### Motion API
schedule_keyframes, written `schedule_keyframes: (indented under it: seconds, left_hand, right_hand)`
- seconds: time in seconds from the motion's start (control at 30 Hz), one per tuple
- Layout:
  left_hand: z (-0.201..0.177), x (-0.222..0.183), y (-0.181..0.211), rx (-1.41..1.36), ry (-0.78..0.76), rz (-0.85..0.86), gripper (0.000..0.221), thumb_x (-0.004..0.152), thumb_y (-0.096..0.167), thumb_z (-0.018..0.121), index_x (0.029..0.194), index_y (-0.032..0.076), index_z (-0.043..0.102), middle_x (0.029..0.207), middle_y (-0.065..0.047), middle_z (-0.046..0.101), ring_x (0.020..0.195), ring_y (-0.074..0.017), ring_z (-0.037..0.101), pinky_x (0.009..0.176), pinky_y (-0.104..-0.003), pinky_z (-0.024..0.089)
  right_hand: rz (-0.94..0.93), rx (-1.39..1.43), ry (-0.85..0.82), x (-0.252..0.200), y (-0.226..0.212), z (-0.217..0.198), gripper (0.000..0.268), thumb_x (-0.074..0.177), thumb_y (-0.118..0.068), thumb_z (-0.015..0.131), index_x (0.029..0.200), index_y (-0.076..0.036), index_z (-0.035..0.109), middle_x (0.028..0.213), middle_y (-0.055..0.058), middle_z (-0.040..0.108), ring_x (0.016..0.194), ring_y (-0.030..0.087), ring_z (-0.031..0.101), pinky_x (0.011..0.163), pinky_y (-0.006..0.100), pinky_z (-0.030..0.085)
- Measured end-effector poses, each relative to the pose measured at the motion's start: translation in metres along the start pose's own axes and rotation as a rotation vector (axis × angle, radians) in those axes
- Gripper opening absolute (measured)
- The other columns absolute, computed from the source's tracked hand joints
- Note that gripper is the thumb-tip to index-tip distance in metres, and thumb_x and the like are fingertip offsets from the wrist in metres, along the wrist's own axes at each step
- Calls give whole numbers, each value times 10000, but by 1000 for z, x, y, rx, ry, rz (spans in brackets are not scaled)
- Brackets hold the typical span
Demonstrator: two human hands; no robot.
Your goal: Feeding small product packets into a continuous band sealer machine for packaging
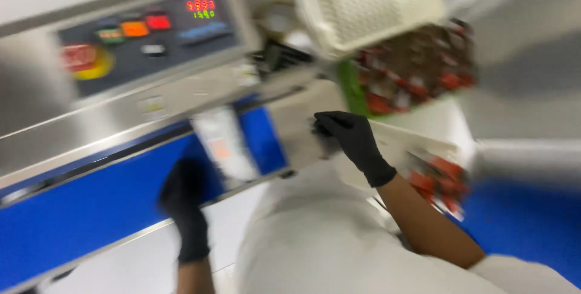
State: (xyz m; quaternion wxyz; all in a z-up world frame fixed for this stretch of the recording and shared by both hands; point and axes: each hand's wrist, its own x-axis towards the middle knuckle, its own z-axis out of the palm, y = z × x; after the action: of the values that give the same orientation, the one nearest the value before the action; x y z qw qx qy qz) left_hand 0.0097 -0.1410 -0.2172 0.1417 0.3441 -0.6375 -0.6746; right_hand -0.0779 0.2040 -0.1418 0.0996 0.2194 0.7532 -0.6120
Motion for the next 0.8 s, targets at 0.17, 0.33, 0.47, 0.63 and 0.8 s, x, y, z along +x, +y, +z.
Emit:
schedule_keyframes:
  seconds: [0.17, 0.33, 0.47, 0.63, 0.8]
  left_hand:
    - [-7, -77, 47, 7, -27, -93, 98, 1012, 183, 630, 1043, 144, 715, 1004, -2, 716, 907, -121, 685, 742, -262, 552]
    - [-4, -96, 57, -99, -11, -228, 291, 1051, 306, 557, 1229, 108, 674, 1194, -76, 743, 1044, -192, 765, 854, -304, 598]
    - [38, -120, 74, 76, -117, -133, 130, 995, 141, 605, 1025, 118, 729, 932, -3, 706, 900, -115, 682, 786, -276, 556]
    - [100, -152, 75, 49, -749, 0, 543, 733, -37, 782, 1259, 87, 726, 1295, -147, 721, 1137, -333, 715, 1052, -489, 533]
    - [127, -171, 90, 488, -859, 775, 752, 706, 339, 914, 1377, 178, 615, 1330, -57, 671, 1265, -270, 603, 1123, -400, 422]
  right_hand:
    - [-255, -424, 180, -18, 111, -160, 258, 898, -242, 784, 1125, -122, 796, 1097, 62, 799, 1017, 132, 730, 953, 305, 558]
    - [-126, -1373, 463, -46, 200, -281, 460, 700, -514, 824, 1085, -264, 792, 1074, 75, 736, 965, 346, 697, 854, 478, 491]
    - [89, -1453, 310, -50, 203, -294, 210, 791, -346, 635, 883, -244, 794, 882, 104, 762, 852, 398, 739, 706, 495, 569]
    - [-204, -855, 179, -107, 30, -195, 181, 923, -230, 751, 1094, -185, 788, 958, 126, 755, 971, 354, 718, 891, 473, 572]
    - [-851, -642, -93, -148, -50, -105, 341, 805, -324, 826, 1072, -123, 760, 1010, 111, 746, 1032, 334, 701, 1064, 468, 485]
